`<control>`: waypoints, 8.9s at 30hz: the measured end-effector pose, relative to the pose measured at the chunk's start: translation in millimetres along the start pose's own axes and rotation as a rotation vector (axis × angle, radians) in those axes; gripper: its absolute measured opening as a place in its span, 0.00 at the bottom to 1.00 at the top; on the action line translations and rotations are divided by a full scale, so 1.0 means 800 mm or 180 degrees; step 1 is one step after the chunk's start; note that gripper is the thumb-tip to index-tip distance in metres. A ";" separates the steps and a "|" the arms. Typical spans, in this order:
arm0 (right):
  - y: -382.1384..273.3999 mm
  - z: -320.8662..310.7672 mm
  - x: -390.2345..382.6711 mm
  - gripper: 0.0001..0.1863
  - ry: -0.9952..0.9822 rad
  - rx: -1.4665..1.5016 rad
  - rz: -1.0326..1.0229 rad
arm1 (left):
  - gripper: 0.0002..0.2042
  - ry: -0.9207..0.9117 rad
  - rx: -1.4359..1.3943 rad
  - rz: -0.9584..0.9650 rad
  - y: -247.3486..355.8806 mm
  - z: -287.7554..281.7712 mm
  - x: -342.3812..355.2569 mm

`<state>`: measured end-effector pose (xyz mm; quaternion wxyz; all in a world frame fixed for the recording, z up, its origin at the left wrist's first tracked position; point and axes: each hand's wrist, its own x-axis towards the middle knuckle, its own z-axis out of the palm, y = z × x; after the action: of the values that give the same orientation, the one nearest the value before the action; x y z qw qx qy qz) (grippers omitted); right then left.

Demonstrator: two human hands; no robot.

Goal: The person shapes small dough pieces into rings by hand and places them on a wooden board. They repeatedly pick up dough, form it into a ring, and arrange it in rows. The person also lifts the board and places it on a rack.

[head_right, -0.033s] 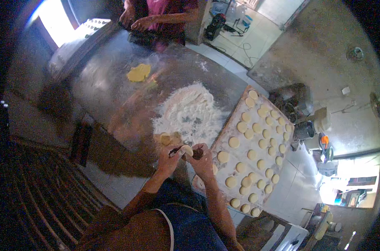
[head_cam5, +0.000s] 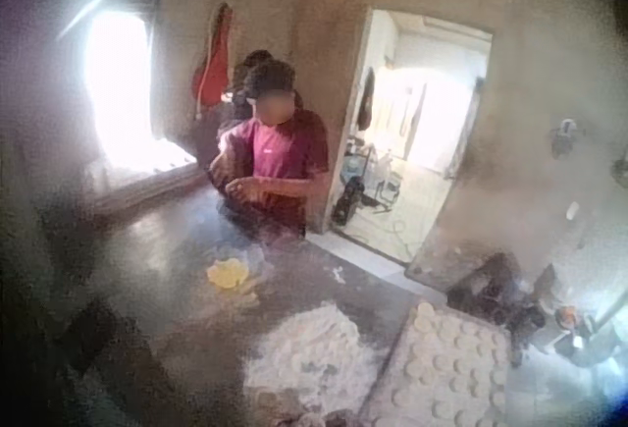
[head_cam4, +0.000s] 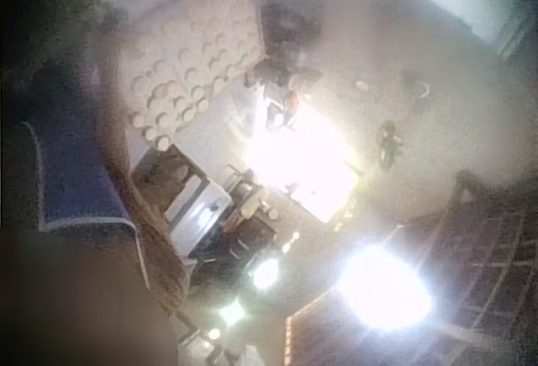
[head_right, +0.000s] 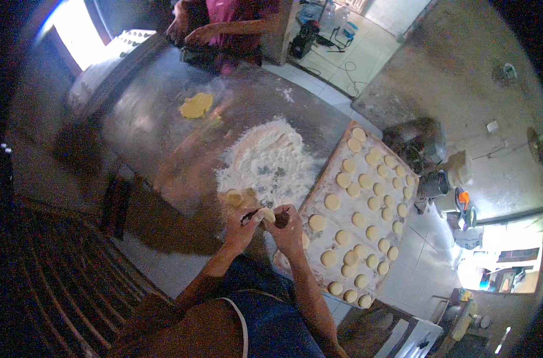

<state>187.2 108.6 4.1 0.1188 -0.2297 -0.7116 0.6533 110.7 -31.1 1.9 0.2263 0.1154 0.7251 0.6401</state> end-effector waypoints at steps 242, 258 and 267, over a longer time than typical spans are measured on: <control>-0.043 0.085 0.042 0.27 0.1207 0.0592 0.0537 | 0.11 -0.1949 -0.0255 0.0064 -0.015 -0.053 0.146; -0.060 0.051 0.015 0.31 0.1063 0.0770 0.0857 | 0.12 -0.2153 -0.2469 -0.0744 -0.064 0.013 0.121; -0.013 0.028 -0.004 0.38 0.1912 0.0065 0.0633 | 0.07 -0.1543 -0.1931 -0.0416 -0.059 0.079 0.098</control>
<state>177.6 86.8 12.3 0.2614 -0.4795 -0.6121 0.5718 78.3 52.6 -63.5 0.4550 0.1447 0.4344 0.7638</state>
